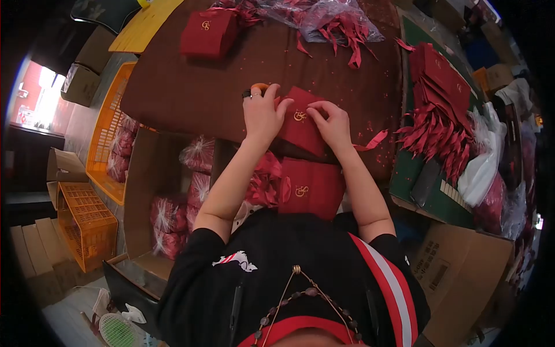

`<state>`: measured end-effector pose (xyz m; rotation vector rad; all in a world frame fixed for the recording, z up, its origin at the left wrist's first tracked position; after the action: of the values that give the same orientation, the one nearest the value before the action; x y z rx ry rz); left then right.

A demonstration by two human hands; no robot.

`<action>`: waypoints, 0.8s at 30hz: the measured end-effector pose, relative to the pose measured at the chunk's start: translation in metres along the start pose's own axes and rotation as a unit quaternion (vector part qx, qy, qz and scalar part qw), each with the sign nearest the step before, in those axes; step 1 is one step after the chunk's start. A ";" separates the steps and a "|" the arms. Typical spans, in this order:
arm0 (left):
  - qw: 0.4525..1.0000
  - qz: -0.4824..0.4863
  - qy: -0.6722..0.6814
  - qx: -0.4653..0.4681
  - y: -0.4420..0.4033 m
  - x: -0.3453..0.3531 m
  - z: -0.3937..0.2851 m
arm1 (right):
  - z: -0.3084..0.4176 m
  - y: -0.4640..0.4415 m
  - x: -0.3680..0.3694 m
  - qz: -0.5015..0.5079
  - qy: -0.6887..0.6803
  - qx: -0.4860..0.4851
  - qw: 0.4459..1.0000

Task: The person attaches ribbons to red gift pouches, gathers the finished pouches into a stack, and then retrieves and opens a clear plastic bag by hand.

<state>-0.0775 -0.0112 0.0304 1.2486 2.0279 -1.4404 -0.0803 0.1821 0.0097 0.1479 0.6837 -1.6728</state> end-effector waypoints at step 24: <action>0.966 0.115 0.189 -0.133 0.019 0.020 0.012 | 0.028 -0.011 0.022 -0.041 0.090 -0.116 0.988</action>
<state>-0.0755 -0.0113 0.0007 1.6668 2.1317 -0.8390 -0.0877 0.1492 0.0264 0.1072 1.0280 -1.6564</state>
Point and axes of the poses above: each hand's wrist, its own y-axis away from the middle knuckle, its own x-axis out of the palm, z = x × y, the point moved 7 cm from there along -y, towards the middle knuckle, and after that the axes turned 7 degrees about -z, right-handed, at the moved point
